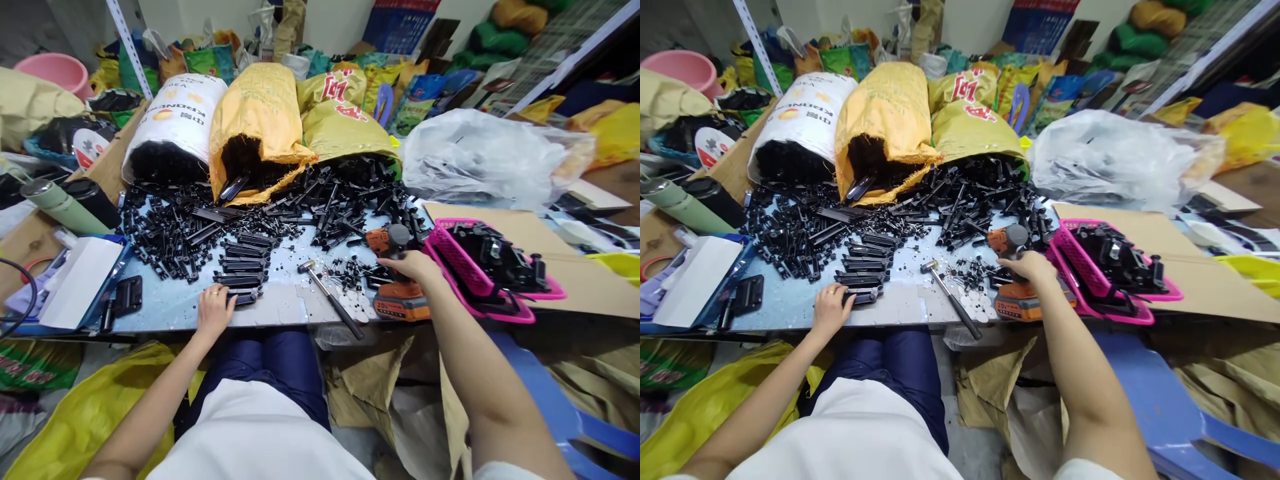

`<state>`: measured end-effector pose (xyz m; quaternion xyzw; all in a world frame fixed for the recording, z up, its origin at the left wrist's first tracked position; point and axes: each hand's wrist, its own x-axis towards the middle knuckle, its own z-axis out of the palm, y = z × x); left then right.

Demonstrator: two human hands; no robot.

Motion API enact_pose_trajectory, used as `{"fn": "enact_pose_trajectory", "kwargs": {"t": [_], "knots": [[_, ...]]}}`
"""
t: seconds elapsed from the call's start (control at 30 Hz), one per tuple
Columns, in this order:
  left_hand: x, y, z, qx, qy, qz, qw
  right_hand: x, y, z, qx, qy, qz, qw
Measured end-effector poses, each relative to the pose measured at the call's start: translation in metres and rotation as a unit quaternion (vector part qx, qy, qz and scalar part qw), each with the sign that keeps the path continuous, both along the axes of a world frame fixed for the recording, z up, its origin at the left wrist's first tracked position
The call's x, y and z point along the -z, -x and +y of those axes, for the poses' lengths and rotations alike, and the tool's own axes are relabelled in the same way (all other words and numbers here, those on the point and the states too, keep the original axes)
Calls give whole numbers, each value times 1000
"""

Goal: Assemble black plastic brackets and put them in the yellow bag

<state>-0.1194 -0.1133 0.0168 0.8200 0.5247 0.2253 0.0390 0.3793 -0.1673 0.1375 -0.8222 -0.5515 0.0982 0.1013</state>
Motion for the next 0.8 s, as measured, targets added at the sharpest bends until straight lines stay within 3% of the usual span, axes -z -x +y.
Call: {"fn": "enact_pose_trajectory", "kwargs": {"t": [0.07,0.1,0.17,0.2,0.3,0.4,0.47,0.53,0.57,0.63,0.7,0.73,0.8], "knots": [[2,21,-1,-30,19,-12,999,-14,23,-4,131,-88,-82,984],[3,30,-2,-25,33,-25,999,-19,42,0,153,-137,-109,973],[6,40,-2,-2,57,-54,997,-21,92,24,46,-176,-83,980],[6,41,-2,3,64,-65,996,-17,122,42,-50,-151,-56,986],[-1,37,-3,-23,59,-85,994,11,206,111,-222,-62,-28,973],[-13,32,-14,-81,56,-157,983,41,260,170,-305,33,-27,951],[-20,30,-29,-111,124,-251,953,52,272,195,-330,56,-21,942],[-24,28,-46,-135,282,-369,875,52,270,211,-353,78,-15,932],[-25,26,-54,-145,379,-426,809,50,266,217,-367,88,-12,926],[-25,19,-66,-158,538,-522,643,44,260,228,-393,119,8,912],[-25,7,-68,-170,601,-595,506,42,260,234,-395,174,56,900],[-24,0,-65,-183,598,-626,466,43,263,236,-386,205,90,895],[-25,-15,-55,-231,562,-667,431,52,274,233,-359,252,163,884]]}}
